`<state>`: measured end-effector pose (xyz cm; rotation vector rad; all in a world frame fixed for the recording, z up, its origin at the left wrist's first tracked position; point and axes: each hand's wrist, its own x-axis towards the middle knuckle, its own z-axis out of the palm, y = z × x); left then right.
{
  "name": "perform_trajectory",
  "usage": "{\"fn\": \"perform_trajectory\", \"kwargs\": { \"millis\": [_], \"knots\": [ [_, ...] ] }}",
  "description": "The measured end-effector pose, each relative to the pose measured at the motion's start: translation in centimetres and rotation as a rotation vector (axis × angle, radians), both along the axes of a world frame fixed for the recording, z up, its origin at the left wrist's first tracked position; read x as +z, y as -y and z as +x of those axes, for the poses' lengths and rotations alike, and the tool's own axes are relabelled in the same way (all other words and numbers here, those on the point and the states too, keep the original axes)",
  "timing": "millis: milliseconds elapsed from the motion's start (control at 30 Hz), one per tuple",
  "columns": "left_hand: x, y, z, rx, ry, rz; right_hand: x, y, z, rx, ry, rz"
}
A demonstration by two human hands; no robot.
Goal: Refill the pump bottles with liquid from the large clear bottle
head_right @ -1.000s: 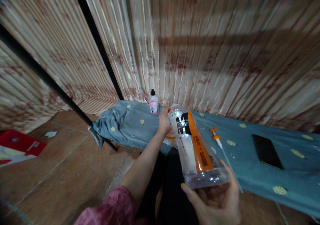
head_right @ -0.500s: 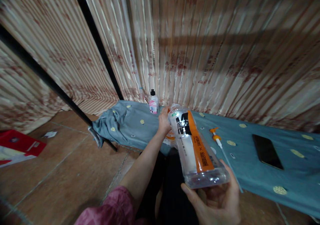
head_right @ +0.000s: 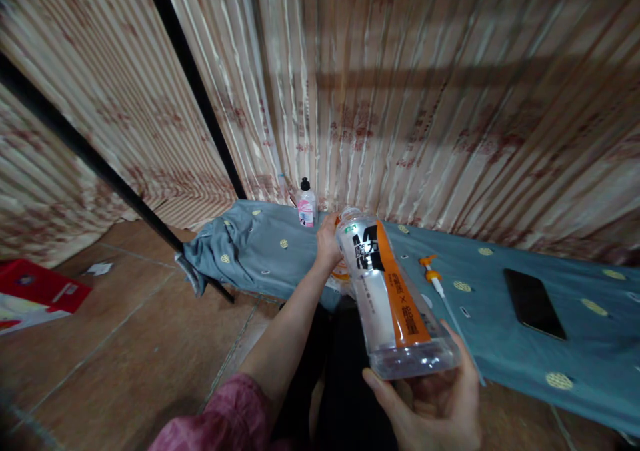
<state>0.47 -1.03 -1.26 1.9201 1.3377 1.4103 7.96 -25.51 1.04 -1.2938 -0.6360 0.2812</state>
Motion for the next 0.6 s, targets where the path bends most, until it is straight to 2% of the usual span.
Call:
{"fn": "perform_trajectory", "kwargs": {
  "millis": [167,333,433,600],
  "knots": [
    [-0.2,-0.1,0.0,-0.005,0.021,0.020,-0.8,0.3,0.4,0.003,-0.029,0.013],
    [-0.3,-0.2,0.0,0.003,0.040,0.033,-3.2,1.2,2.3,0.087,0.107,-0.059],
    [-0.4,-0.2,0.0,0.006,0.034,0.033,-4.2,1.5,3.1,0.107,0.154,-0.046],
    [-0.6,-0.4,0.1,0.021,0.048,0.027,-4.7,1.6,3.4,0.103,0.243,-0.036]
  ]
}}
